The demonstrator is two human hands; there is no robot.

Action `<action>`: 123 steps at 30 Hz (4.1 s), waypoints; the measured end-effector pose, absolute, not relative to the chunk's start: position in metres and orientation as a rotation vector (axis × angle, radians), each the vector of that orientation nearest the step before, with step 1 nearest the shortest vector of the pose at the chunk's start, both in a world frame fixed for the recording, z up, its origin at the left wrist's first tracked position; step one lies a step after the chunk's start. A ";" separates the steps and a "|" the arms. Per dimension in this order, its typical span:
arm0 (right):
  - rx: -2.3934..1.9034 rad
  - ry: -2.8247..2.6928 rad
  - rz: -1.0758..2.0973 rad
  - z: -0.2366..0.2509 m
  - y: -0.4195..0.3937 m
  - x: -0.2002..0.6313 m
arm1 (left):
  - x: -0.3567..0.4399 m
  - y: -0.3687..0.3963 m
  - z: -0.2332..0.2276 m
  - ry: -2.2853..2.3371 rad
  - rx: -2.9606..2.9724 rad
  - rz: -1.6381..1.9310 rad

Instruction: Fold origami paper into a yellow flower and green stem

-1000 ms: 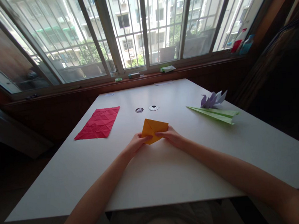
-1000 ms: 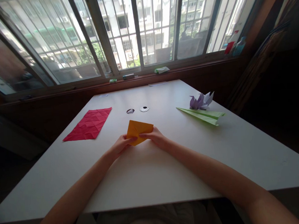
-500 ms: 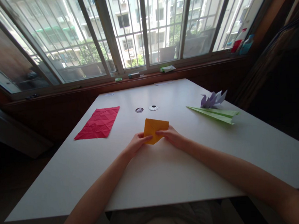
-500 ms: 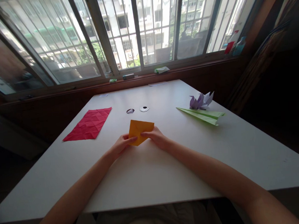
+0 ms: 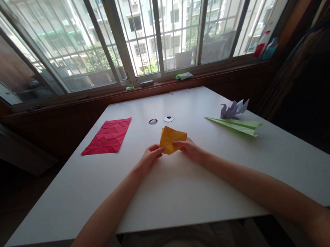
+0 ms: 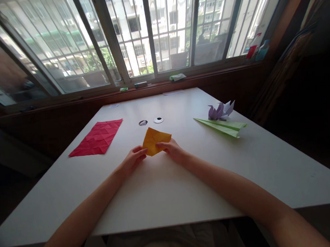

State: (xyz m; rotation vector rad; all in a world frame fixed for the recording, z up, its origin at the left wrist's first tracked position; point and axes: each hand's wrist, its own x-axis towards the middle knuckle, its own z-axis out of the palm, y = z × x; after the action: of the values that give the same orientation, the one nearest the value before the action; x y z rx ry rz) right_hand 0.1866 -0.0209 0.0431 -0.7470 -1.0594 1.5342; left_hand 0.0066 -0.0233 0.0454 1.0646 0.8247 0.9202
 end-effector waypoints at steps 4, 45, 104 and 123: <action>-0.746 -1.042 1.537 0.042 -0.019 0.188 | 0.006 -0.023 0.047 0.816 1.013 0.907; -0.873 -1.159 1.481 0.040 -0.025 0.185 | 0.011 -0.024 0.040 0.877 1.113 1.078; -0.730 -1.106 1.610 0.042 -0.022 0.188 | 0.011 -0.016 0.037 0.785 0.838 1.170; -0.941 -1.321 1.293 0.040 -0.026 0.182 | 0.012 -0.017 0.035 0.865 0.990 1.099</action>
State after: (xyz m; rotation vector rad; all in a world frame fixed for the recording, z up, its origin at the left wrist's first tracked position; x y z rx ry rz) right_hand 0.1821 -0.0258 0.0404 -0.9414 -1.3206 1.2927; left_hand 0.0119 -0.0169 0.0349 0.9903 0.8655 1.0987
